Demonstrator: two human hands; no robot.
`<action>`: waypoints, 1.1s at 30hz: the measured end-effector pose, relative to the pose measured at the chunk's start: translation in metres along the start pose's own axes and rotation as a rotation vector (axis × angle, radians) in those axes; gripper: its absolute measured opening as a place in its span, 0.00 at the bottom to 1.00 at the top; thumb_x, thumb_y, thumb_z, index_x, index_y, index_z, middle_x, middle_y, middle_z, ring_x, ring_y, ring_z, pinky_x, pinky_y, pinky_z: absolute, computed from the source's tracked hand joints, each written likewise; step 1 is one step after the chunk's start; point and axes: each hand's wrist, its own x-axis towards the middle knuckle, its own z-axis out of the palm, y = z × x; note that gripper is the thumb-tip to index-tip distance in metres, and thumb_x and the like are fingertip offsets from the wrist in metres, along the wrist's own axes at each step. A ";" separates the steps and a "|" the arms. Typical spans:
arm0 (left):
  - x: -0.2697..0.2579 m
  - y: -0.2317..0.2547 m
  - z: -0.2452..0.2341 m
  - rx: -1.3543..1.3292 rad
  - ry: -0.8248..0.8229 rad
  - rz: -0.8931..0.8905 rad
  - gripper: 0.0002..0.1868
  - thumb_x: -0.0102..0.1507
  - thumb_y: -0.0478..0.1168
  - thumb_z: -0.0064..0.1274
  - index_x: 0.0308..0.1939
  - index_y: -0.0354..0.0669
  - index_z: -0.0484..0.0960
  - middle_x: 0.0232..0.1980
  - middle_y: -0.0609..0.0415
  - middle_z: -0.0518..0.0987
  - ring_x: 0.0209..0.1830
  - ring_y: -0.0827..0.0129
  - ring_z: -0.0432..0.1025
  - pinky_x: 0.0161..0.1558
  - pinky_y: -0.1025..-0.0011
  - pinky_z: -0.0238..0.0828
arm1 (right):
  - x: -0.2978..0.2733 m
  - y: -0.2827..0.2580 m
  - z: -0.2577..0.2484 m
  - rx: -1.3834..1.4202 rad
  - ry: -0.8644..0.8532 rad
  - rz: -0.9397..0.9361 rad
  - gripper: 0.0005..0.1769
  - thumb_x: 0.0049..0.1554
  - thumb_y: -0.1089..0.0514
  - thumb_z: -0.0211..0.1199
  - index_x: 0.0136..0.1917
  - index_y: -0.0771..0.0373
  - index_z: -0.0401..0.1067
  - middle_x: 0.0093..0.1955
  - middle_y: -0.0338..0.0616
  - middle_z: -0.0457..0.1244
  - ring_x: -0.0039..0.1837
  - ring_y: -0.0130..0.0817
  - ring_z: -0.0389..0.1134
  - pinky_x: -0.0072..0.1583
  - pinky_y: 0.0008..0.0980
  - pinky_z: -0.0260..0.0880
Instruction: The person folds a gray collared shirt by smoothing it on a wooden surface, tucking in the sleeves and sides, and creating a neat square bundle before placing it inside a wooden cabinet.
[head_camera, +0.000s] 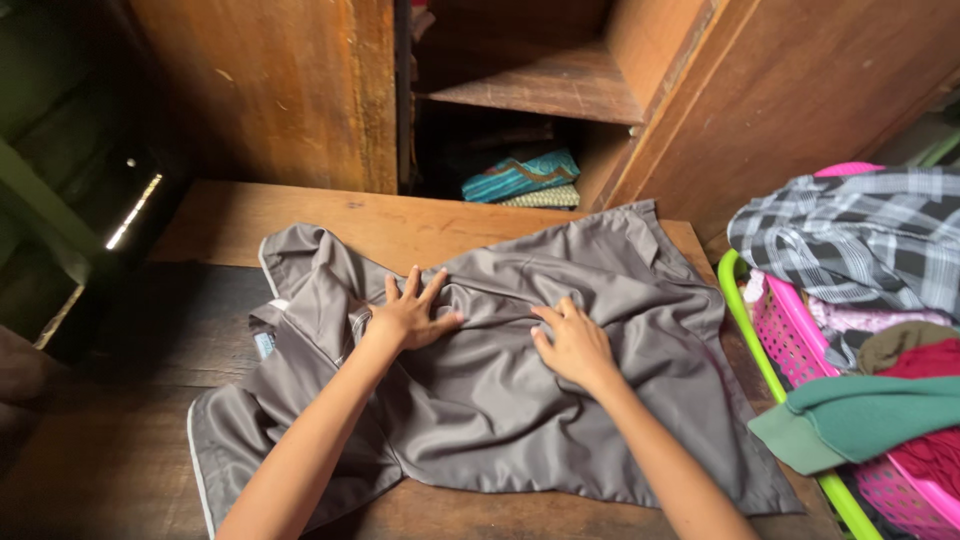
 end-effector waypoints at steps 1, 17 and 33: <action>0.009 -0.008 -0.007 -0.062 0.115 0.057 0.43 0.62 0.68 0.42 0.78 0.68 0.47 0.78 0.46 0.49 0.75 0.36 0.46 0.65 0.33 0.54 | 0.012 0.004 -0.001 0.056 0.009 -0.010 0.15 0.58 0.50 0.61 0.57 0.54 0.76 0.53 0.50 0.63 0.53 0.52 0.69 0.52 0.48 0.71; 0.044 -0.102 -0.044 -0.200 0.495 0.193 0.29 0.41 0.28 0.58 0.47 0.49 0.87 0.43 0.44 0.85 0.48 0.50 0.78 0.50 0.56 0.74 | 0.145 -0.054 0.100 0.431 -0.096 -0.468 0.36 0.38 0.74 0.59 0.62 0.64 0.76 0.54 0.51 0.67 0.57 0.53 0.64 0.61 0.44 0.65; 0.015 -0.052 -0.075 -0.108 1.248 0.103 0.08 0.57 0.26 0.50 0.39 0.36 0.78 0.36 0.43 0.81 0.31 0.47 0.77 0.31 0.54 0.73 | 0.123 -0.084 0.077 0.425 0.592 -0.273 0.08 0.54 0.73 0.58 0.45 0.66 0.65 0.48 0.49 0.62 0.55 0.51 0.65 0.57 0.44 0.66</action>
